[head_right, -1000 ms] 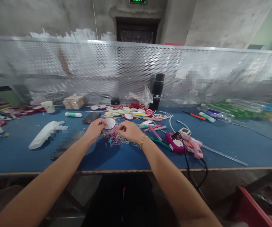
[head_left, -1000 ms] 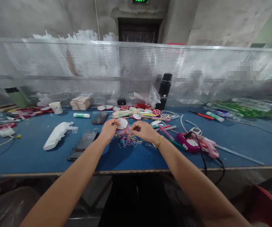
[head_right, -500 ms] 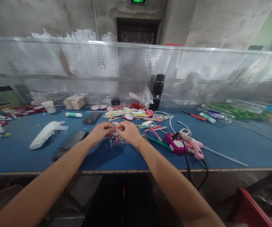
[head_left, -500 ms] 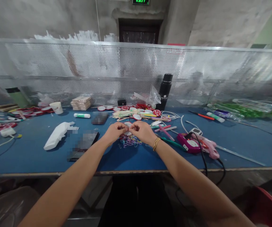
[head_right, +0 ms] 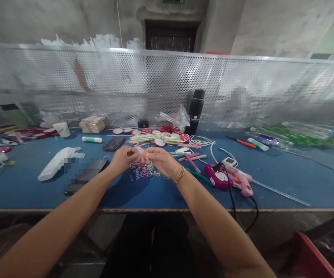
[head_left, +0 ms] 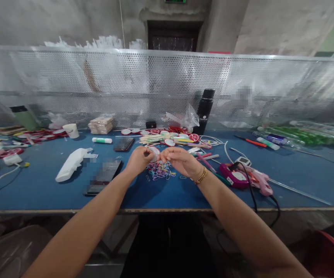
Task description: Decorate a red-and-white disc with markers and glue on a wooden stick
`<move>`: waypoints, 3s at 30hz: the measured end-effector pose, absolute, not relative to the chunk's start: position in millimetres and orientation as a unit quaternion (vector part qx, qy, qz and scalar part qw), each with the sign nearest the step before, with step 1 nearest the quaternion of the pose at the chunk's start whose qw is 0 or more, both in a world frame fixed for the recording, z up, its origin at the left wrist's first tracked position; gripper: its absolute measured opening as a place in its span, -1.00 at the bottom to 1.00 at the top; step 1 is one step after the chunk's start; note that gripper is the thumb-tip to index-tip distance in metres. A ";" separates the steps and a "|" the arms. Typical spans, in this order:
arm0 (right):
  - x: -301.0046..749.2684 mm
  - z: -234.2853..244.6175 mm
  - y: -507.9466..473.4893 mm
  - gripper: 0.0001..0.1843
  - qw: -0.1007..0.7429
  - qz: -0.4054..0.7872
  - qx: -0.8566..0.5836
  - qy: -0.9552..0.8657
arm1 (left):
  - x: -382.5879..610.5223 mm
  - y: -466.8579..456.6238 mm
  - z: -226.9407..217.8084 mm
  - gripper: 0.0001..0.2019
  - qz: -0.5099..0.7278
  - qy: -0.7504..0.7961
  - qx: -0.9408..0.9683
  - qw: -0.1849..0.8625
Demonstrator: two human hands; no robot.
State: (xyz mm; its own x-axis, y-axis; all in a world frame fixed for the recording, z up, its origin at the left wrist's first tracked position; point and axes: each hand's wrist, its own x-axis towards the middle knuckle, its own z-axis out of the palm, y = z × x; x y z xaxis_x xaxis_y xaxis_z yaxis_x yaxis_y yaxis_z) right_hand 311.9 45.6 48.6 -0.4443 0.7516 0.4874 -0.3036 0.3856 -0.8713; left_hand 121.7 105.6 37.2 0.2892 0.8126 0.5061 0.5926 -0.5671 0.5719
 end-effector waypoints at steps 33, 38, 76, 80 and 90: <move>305.9 27.9 63.1 0.01 0.347 -0.052 -0.459 -0.816 | 128.8 90.4 45.6 -0.53 0.418 0.406 0.631 0.512; 306.6 26.3 63.0 -0.01 0.344 -0.059 -0.453 -0.820 | 128.2 89.9 45.2 -0.59 0.404 0.397 0.637 0.522; 313.1 24.5 80.0 -0.62 0.565 0.446 -0.457 -0.523 | 122.0 109.4 36.5 -0.69 0.511 0.377 0.657 0.407; 308.0 24.4 73.4 -0.67 0.501 0.299 -0.462 -0.667 | 120.8 111.5 33.5 -0.63 0.499 0.361 0.689 0.382; 304.9 26.1 66.3 -0.91 0.518 0.275 -0.457 -0.668 | 121.8 97.9 47.0 -0.61 0.526 0.412 0.643 0.374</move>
State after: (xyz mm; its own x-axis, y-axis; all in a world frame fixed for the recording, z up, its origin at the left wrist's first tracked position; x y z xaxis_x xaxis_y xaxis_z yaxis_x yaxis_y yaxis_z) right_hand 304.9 66.3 26.1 -0.0441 0.8964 0.4410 0.3259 0.4302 -0.8419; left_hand 121.8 97.9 47.0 0.1070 0.9233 0.3688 0.1356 -0.3810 0.9146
